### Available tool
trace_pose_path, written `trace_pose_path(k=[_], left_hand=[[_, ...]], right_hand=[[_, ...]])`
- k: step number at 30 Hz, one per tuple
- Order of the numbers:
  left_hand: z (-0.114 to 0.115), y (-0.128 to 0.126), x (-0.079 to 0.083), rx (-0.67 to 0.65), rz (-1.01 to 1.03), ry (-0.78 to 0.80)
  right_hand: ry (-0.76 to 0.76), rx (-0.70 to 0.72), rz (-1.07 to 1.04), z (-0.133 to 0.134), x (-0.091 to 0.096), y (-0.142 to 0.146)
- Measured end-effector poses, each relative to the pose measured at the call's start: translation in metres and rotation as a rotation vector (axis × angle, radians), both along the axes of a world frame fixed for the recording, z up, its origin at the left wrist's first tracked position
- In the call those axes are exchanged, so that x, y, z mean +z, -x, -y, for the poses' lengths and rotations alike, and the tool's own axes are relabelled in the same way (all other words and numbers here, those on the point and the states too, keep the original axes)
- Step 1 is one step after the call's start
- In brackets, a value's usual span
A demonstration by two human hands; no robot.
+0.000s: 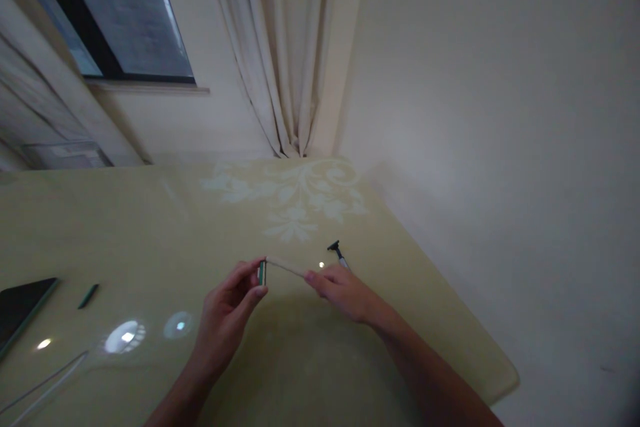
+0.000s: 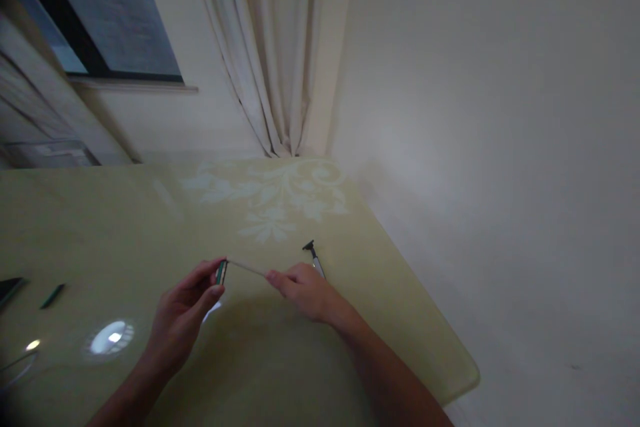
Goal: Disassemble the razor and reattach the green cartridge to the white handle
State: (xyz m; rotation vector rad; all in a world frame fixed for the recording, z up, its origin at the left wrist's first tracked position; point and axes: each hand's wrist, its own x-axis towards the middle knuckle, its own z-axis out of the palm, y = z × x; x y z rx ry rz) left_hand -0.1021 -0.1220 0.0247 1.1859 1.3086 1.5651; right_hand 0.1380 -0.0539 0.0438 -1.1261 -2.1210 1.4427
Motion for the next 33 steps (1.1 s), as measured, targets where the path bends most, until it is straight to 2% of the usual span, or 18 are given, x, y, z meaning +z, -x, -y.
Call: trace_pose_path(k=[2, 6, 9, 12, 19, 22, 24, 27, 30, 33], left_hand=[[-0.001, 0.000, 0.000, -0.003, 0.003, -0.010], [-0.004, 0.000, -0.001, -0.031, -0.022, -0.025], [-0.006, -0.001, -0.001, -0.038, -0.067, -0.041], [-0.008, -0.003, -0.003, -0.062, -0.153, -0.068], [-0.009, -0.013, -0.010, -0.086, -0.274, -0.122], [-0.006, -0.023, -0.014, -0.128, -0.336, -0.138], [-0.006, -0.032, -0.016, -0.177, -0.387, -0.143], [-0.015, -0.050, -0.015, -0.242, -0.472, -0.136], [-0.036, -0.077, -0.013, -0.253, -0.574, -0.105], [-0.063, -0.109, -0.011, -0.215, -0.691, -0.036]], right_hand=[[-0.010, -0.005, -0.023, -0.001, 0.000, 0.000], [0.027, 0.072, -0.022, -0.005, -0.001, -0.002], [-0.044, -0.075, -0.045, -0.015, -0.001, -0.007], [-0.091, -0.159, -0.092, -0.022, 0.004, -0.015], [-0.321, -0.344, -0.125, -0.021, 0.034, -0.033], [-0.409, -0.381, -0.064, -0.021, 0.037, -0.051], [-0.453, -0.398, 0.002, -0.021, 0.029, -0.065], [-0.472, -0.457, 0.123, -0.020, 0.004, -0.085], [-0.466, -0.542, 0.233, -0.020, -0.021, -0.099], [-0.450, -0.606, 0.331, -0.023, -0.037, -0.105]])
